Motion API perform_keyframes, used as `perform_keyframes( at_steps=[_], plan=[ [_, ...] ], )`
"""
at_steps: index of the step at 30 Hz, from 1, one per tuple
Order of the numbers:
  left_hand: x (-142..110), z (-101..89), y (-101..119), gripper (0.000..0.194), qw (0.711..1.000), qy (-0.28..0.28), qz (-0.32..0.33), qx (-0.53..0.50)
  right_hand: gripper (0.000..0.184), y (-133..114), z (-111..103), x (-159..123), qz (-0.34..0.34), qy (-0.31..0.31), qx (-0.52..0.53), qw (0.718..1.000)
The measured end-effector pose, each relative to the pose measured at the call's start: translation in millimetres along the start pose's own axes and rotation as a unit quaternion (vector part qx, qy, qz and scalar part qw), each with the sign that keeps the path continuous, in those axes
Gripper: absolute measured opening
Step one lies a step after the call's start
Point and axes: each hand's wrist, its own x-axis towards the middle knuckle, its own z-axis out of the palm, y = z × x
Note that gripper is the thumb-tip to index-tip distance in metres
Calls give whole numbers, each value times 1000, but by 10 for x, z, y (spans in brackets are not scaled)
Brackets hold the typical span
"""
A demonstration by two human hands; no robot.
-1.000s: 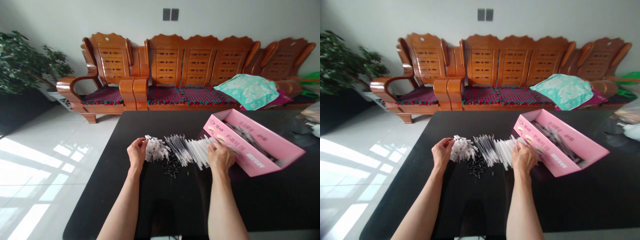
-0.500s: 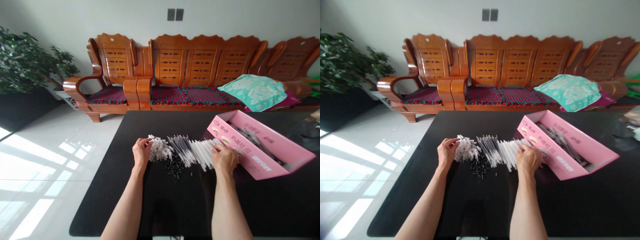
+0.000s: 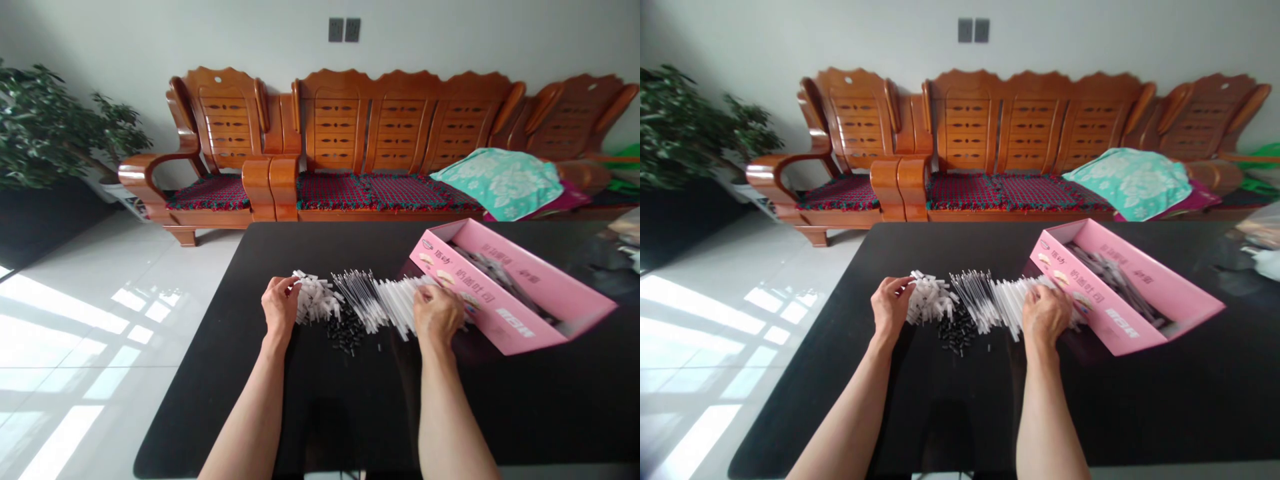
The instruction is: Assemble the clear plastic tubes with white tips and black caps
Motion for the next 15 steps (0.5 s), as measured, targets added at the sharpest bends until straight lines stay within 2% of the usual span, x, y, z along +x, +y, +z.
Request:
perform_keyframes(
  at_steps=[7, 9, 11, 15],
  plan=[
    [-22, 20, -15, 14, 999, 47, 13, -15, 16, -337, -210, 55, -44, 143, 28, 988],
    [-28, 13, -14, 14, 997, 79, 14, -24, 17, -456, -307, 34, -44, 158, 54, 985],
    [-32, -8, -7, 15, 993, 113, 20, -40, 21, -572, -396, -58, -42, 122, 82, 988],
    [-33, -84, 34, 18, 987, 142, 26, -65, 31, -709, -516, -468, -37, -57, 100, 993]
  ],
)
